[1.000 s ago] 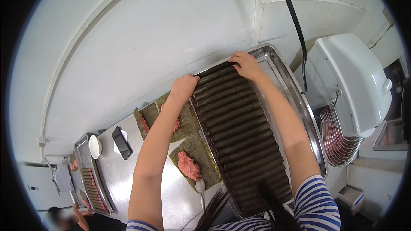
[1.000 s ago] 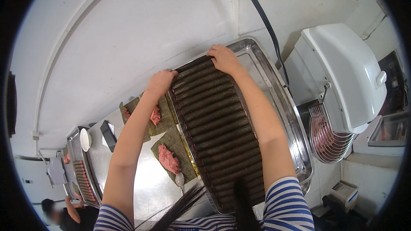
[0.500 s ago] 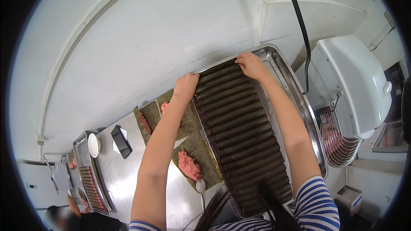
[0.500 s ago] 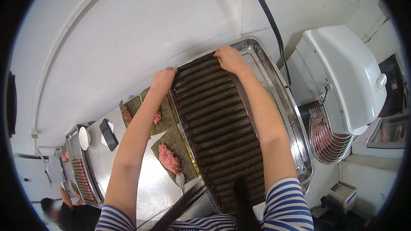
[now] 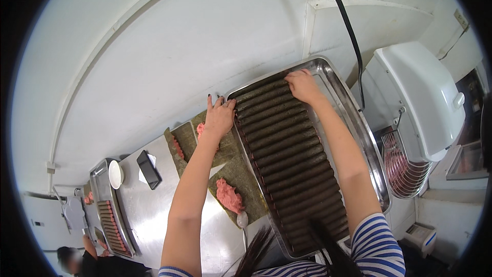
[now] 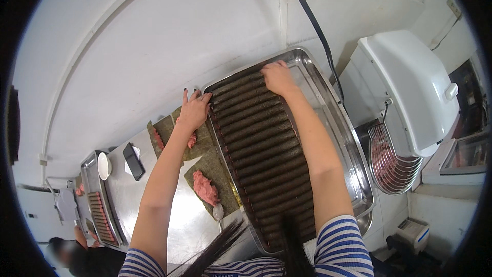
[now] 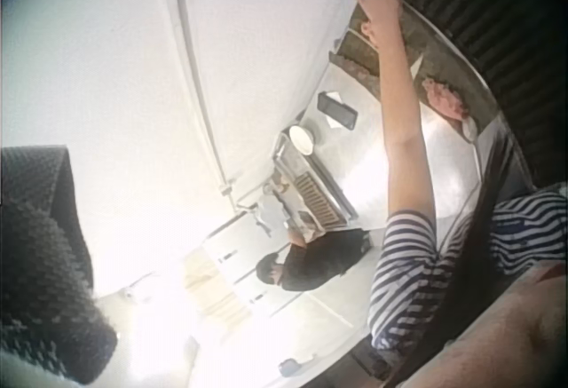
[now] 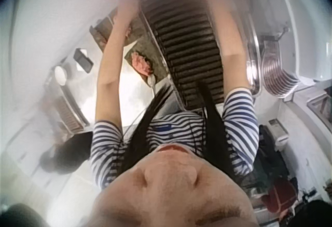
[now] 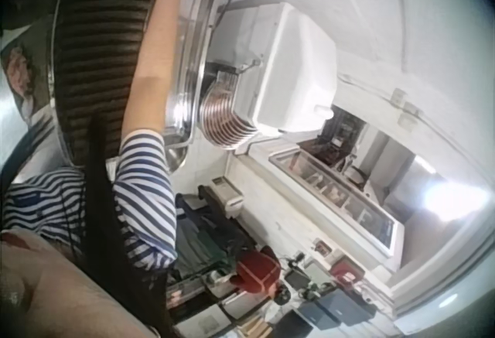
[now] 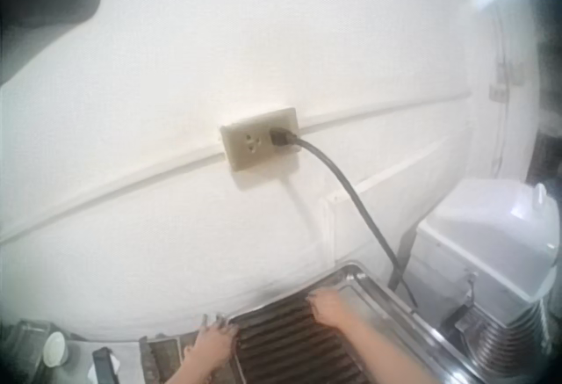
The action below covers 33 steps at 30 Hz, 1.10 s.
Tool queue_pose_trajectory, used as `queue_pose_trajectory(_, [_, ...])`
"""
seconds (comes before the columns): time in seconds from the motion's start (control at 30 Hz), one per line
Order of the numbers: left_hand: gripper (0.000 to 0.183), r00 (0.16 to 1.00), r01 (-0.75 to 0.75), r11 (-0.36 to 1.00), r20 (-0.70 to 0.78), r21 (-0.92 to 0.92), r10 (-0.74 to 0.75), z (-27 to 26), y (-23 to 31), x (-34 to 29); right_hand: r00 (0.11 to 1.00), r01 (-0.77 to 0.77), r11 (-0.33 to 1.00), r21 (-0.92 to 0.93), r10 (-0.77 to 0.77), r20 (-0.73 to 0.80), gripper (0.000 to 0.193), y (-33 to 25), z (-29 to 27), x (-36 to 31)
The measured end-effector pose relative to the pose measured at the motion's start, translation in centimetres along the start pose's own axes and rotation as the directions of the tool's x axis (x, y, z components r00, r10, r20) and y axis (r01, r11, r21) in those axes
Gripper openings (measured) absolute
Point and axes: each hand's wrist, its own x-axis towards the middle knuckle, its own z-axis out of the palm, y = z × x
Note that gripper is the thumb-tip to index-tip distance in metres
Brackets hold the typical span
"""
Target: The person spreads a pink paste onto a sheet of nori using a spoon, then rolls the nori into a cylindrical shape. The person repeats this process multiple times, placing the finished rolls onto a metal tray.
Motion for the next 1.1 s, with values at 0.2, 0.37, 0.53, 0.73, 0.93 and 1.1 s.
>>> queue_pose_trajectory(0.2, [0.041, 0.974, 0.017, 1.000, -0.224, -0.018, -0.021, -1.1, -0.4, -1.8, 0.971, -0.227, 0.971, -0.071, 0.220, -0.095, 0.026, 0.0, -3.6, -1.7])
queue_pose_trajectory(0.37, [0.030, 0.919, 0.113, 0.925, -0.316, -0.362, -0.235, -5.1, 0.4, -8.5, 0.969, -0.135, 0.983, 0.122, 0.157, -0.189, 0.028, -4.3, -7.1, -5.9])
queue_pose_trajectory(0.53, [0.020, 0.816, 0.397, 0.602, -0.034, -0.693, -0.577, -1.6, -1.2, -24.3, 0.990, 0.036, 0.927, 0.373, 0.017, -0.137, 0.028, -18.2, -10.0, -11.4])
queue_pose_trajectory(0.73, [0.025, 0.736, 0.614, 0.076, 0.535, -0.785, -0.414, 4.0, 3.2, -35.1, 0.915, -0.134, 0.975, 0.180, 0.052, 0.400, 0.021, -36.0, -7.1, -22.9])
queue_pose_trajectory(0.93, [0.018, 0.756, 0.494, -0.180, 0.523, -0.850, -0.393, 6.3, 5.7, -31.4, 0.755, -0.474, 0.879, -0.049, 0.434, 0.492, 0.032, -43.8, -2.9, -29.3])
queue_pose_trajectory(1.1, [0.012, 0.824, 0.427, -0.109, 0.435, -0.898, -0.363, 8.4, 5.4, -29.3, 0.698, -0.680, 0.731, -0.064, 0.671, 0.251, 0.031, -45.7, 0.4, -31.0])
